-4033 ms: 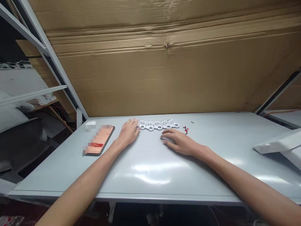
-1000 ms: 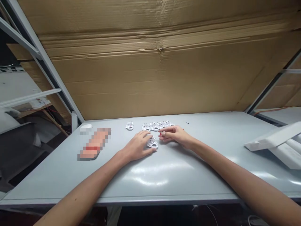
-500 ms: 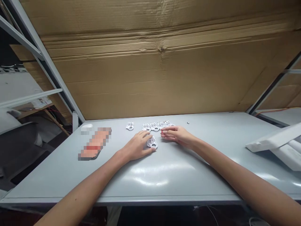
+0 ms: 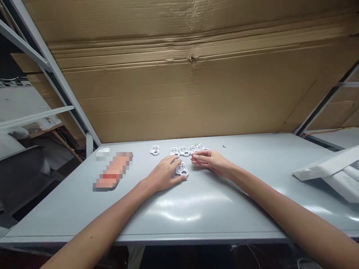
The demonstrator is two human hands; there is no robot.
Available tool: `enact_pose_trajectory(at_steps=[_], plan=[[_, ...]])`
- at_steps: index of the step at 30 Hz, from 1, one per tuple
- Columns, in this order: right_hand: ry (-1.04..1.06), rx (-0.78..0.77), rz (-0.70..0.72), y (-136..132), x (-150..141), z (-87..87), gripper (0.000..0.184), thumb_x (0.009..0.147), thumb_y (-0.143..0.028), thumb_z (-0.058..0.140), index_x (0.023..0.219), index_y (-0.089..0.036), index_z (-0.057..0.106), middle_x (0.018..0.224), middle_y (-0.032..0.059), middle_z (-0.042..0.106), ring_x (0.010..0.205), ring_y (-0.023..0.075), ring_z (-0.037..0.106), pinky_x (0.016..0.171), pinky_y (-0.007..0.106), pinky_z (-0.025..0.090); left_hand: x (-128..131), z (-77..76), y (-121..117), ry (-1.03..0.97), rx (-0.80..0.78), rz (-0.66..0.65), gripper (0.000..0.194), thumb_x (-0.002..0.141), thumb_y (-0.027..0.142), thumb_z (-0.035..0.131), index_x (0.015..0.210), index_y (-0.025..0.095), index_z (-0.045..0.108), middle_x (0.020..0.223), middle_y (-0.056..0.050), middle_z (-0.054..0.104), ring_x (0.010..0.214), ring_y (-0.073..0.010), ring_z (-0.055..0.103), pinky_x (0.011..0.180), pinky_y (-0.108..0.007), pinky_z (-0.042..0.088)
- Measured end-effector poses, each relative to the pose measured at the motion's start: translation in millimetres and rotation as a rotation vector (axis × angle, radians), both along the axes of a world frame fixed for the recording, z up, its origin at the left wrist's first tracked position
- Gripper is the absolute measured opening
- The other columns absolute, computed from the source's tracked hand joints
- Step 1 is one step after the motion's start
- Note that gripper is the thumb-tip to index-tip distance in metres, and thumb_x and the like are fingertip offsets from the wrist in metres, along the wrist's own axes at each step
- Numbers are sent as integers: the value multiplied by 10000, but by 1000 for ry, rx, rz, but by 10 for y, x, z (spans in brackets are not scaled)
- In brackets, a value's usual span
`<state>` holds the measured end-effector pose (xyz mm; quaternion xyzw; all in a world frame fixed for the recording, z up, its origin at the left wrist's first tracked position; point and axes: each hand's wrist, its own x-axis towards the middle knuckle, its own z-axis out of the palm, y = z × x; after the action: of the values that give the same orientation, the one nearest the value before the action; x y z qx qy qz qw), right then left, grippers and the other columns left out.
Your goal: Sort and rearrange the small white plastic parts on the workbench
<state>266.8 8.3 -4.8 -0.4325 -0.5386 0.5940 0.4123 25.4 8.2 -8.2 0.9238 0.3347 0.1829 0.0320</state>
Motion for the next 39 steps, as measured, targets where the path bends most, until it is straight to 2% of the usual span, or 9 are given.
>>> enact_pose_trajectory(at_steps=[3,7,9,12,14,20,27,33,39], plan=[[-112,135,-7,-32,-57,5,241,796,-382,751,892,-161,747,953,98,744,928,226,712,900,385,572,-12,13,7,24,-19,3,535,868,490,683,1279,164,582,1378,-178,548,1321,-361,467,1078,-503,413],[-393,511,1,-95,-134,-4,170,858,-336,649,877,-202,752,907,60,761,856,227,712,820,393,568,-13,40,2,-1,-40,-28,431,871,447,692,1196,173,620,1346,-169,560,1285,-347,492,1053,-486,436],[-491,683,-13,-117,-150,-25,150,878,-286,616,896,-222,750,952,54,767,905,234,705,853,402,547,1,43,-5,-35,-54,-57,374,886,419,679,1178,191,625,1299,-146,583,1235,-322,526,1024,-461,459],[-544,803,-16,-116,-154,-82,141,887,-239,606,890,-234,747,1089,75,746,1071,255,672,932,424,514,28,36,-14,-68,-81,-82,360,901,409,659,1198,210,613,1267,-126,597,1192,-305,547,989,-451,478],[-576,832,0,-99,-157,-128,146,891,-226,606,858,-234,748,1144,89,724,1114,260,654,940,428,510,41,29,-17,-78,-95,-84,372,899,407,663,1210,211,605,1267,-124,599,1192,-303,545,984,-449,480],[-646,876,11,-67,-193,-205,154,887,-197,614,862,-239,760,1111,80,717,1014,239,677,887,403,530,51,25,-19,-91,-109,-74,370,881,397,692,1184,200,611,1260,-124,608,1196,-302,544,988,-444,477],[-595,872,23,-91,-212,-172,170,903,-183,583,906,-234,746,975,57,744,887,213,692,820,371,537,60,37,-21,-102,-113,-84,370,880,389,689,1189,202,608,1236,-119,618,1179,-296,551,989,-436,476],[-658,878,94,-90,-205,-169,172,909,-194,580,898,-230,748,1058,75,707,926,215,674,832,371,534,63,44,-22,-81,-111,-68,372,882,417,674,1185,211,613,1238,-115,617,1190,-300,550,990,-433,481],[-746,896,85,-96,-174,-142,223,964,-207,485,968,-222,707,1005,85,727,921,229,672,832,394,528,62,39,-30,-73,-101,-69,371,881,424,672,1180,211,614,1270,-123,608,1215,-308,540,1022,-452,461]])
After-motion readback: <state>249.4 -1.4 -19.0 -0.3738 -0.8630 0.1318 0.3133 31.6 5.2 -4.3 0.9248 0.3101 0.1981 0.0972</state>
